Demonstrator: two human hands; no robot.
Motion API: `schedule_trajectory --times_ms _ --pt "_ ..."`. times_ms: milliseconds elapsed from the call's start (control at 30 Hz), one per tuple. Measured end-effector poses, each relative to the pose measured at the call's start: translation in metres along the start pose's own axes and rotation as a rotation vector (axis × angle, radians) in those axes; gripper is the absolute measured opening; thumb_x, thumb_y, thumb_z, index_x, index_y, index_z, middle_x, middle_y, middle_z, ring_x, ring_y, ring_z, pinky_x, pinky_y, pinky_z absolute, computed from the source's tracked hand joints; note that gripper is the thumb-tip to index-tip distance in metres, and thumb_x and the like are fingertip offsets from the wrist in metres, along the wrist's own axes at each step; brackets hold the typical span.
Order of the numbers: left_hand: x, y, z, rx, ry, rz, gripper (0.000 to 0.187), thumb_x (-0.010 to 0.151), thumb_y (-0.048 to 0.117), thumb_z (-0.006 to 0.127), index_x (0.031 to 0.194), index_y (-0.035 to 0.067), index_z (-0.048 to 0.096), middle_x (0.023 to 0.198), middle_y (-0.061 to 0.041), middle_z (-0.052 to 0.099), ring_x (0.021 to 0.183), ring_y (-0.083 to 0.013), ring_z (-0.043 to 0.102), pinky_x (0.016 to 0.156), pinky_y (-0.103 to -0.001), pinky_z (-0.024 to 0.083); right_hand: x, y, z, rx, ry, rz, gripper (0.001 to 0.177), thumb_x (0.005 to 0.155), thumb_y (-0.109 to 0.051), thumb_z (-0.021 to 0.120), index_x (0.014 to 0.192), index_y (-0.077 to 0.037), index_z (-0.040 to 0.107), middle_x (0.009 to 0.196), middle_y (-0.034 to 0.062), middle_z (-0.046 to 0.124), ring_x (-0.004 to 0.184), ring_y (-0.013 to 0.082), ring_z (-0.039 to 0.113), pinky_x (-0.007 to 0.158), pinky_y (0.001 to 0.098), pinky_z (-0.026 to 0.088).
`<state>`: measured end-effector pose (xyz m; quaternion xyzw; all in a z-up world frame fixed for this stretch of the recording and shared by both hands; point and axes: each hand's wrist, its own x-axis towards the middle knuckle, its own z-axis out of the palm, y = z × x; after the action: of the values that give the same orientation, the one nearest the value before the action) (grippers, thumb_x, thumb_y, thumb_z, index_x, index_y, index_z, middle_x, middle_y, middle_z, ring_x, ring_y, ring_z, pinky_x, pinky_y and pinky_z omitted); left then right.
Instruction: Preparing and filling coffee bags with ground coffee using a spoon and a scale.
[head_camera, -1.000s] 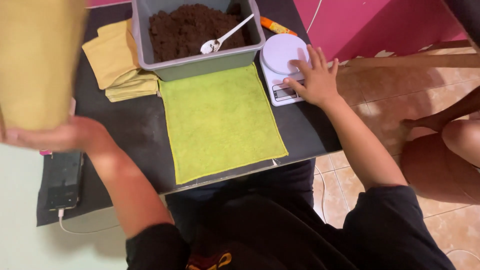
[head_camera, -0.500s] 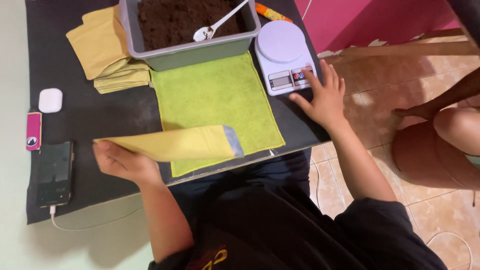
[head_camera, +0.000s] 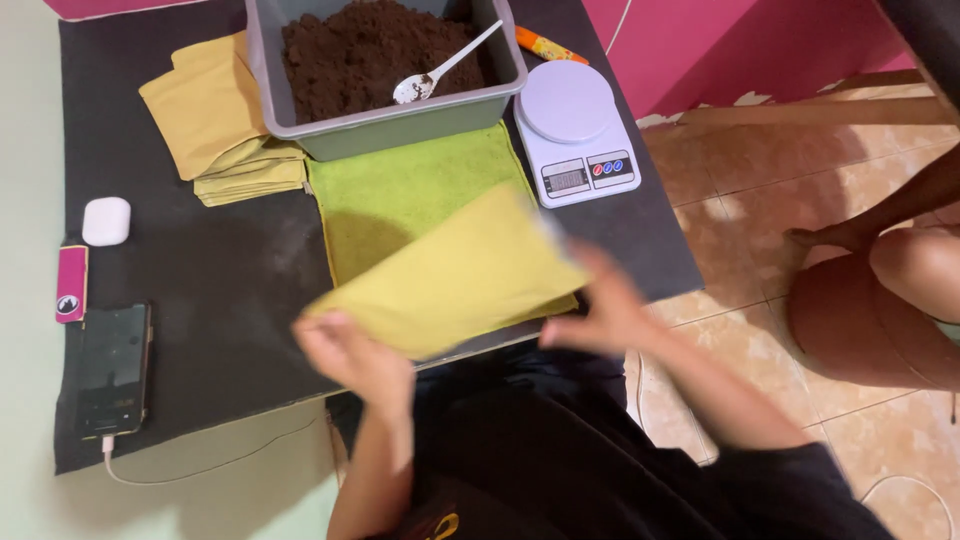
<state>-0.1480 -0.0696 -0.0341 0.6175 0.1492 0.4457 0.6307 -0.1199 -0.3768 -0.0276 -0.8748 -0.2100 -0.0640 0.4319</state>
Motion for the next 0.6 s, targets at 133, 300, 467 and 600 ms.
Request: schedule_trajectory --times_ms 133,300,467,600 --pt "-0.078 -0.018 0.017 -0.027 -0.239 -0.053 0.015 0.099 0.008 0.066 0.098 0.005 0.052 0.086 -0.009 0.054 0.076 -0.0184 0.057 0.073 -0.032 0.046 -0.028 0.003 0.029 0.607 0.086 0.053 0.045 0.077 -0.014 0.087 0.115 0.004 0.071 0.109 0.0183 0.074 0.106 0.0357 0.072 0.088 0.0566 0.060" --pt "-0.034 0.038 0.035 0.066 -1.145 0.180 0.018 0.086 0.014 0.081 0.101 0.011 0.073 0.088 -0.010 0.078 0.084 -0.0331 0.077 0.070 -0.042 0.063 0.063 0.039 -0.090 0.433 0.694 0.004 0.059 0.108 0.009 0.066 0.153 -0.015 0.037 0.141 0.0147 0.052 0.127 0.0270 0.056 0.112 0.0485 0.051" --pt "0.001 -0.002 0.021 0.419 -1.095 0.418 0.026 0.098 0.026 0.066 0.116 0.007 0.067 0.110 -0.009 0.073 0.105 -0.0261 0.070 0.098 -0.041 0.057 0.163 0.046 -0.148 0.286 0.507 0.188 0.038 0.102 -0.011 0.060 0.138 -0.008 0.048 0.133 0.0099 0.065 0.122 0.0228 0.067 0.101 0.0373 0.059" --pt "0.005 -0.004 0.021 0.451 -1.118 0.366 0.034 0.097 0.029 0.067 0.122 0.006 0.065 0.121 -0.010 0.071 0.116 -0.0272 0.065 0.109 -0.046 0.048 0.204 0.114 -0.139 0.359 0.487 0.433 0.049 0.093 -0.014 0.071 0.138 -0.020 0.054 0.127 0.0059 0.076 0.104 0.0183 0.078 0.087 0.0331 0.068"
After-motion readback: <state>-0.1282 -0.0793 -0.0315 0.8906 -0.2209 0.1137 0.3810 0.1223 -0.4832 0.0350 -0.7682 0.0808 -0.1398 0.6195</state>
